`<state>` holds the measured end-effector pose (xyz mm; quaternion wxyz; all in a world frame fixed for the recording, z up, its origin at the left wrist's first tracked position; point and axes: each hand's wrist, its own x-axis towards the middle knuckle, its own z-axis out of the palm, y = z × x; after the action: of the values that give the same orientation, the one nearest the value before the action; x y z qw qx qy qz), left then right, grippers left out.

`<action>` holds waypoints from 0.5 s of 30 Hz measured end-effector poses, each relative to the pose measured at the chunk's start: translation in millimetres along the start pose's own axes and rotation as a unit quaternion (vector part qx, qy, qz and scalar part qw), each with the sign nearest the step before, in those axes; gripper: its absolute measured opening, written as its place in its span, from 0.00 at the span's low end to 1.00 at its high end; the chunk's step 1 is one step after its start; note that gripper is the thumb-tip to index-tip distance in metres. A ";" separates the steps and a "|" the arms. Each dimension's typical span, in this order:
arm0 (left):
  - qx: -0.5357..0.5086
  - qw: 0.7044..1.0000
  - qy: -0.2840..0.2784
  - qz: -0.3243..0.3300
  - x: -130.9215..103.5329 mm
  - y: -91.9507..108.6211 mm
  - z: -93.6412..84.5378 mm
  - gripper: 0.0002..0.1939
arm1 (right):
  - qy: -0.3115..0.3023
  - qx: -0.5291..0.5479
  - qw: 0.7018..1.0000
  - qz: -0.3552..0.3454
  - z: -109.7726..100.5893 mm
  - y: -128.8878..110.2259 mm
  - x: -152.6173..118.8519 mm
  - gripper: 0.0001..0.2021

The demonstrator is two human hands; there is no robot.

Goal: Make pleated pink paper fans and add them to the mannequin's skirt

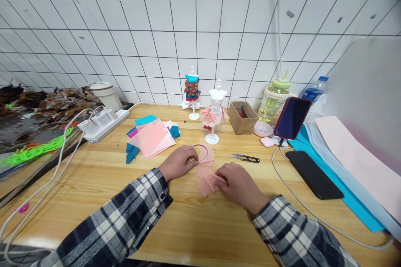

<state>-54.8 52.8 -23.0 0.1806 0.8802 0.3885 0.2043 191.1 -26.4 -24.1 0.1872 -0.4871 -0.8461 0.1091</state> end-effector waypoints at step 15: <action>-0.288 0.901 0.246 -0.214 0.5 -3.6 -5.9 0.25 | 0.069 -0.032 0.997 0.023 25.1 -21.5 55.2 0.19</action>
<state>-59.7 56.3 -19.5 0.3642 0.6076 0.5236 0.4733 138.6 10.5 -27.4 0.2272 -0.5181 -0.8229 0.0524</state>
